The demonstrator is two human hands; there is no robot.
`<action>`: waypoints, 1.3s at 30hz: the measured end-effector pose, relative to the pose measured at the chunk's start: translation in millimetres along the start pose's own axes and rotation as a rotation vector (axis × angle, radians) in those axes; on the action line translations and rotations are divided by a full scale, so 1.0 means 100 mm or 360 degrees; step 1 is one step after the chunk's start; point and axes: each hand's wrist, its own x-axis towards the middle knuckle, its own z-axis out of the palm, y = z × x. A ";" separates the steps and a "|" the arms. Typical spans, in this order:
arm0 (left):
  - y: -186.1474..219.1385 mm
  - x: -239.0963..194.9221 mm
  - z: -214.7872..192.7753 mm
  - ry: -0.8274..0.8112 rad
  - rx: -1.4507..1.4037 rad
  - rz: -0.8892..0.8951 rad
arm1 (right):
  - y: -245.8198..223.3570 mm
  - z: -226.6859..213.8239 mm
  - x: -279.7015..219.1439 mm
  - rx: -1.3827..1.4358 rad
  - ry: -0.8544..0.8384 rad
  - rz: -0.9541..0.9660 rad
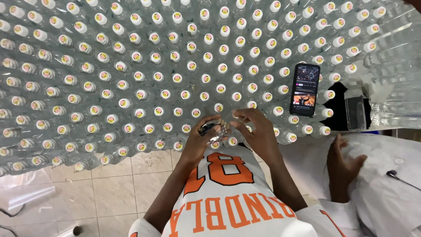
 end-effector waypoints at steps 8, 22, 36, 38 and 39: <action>0.09 0.00 0.18 -0.0299 0.0194 -0.0099 | -0.01 -0.15 -0.01 0.0792 -0.0400 0.0310; -0.03 0.10 0.07 -0.0104 0.0149 -0.0081 | 0.31 -0.15 0.14 0.0473 0.0183 0.0318; 0.03 0.06 -0.05 -0.0109 -0.0105 -0.0062 | 0.66 -0.23 0.25 -0.0221 0.0066 -0.0147; 0.04 0.07 -0.05 -0.0115 -0.0108 -0.0054 | 0.62 -0.25 0.22 -0.0255 -0.0054 -0.0168; -0.01 0.10 -0.07 -0.0118 -0.0107 -0.0056 | 0.65 -0.24 0.22 -0.0255 -0.0052 -0.0166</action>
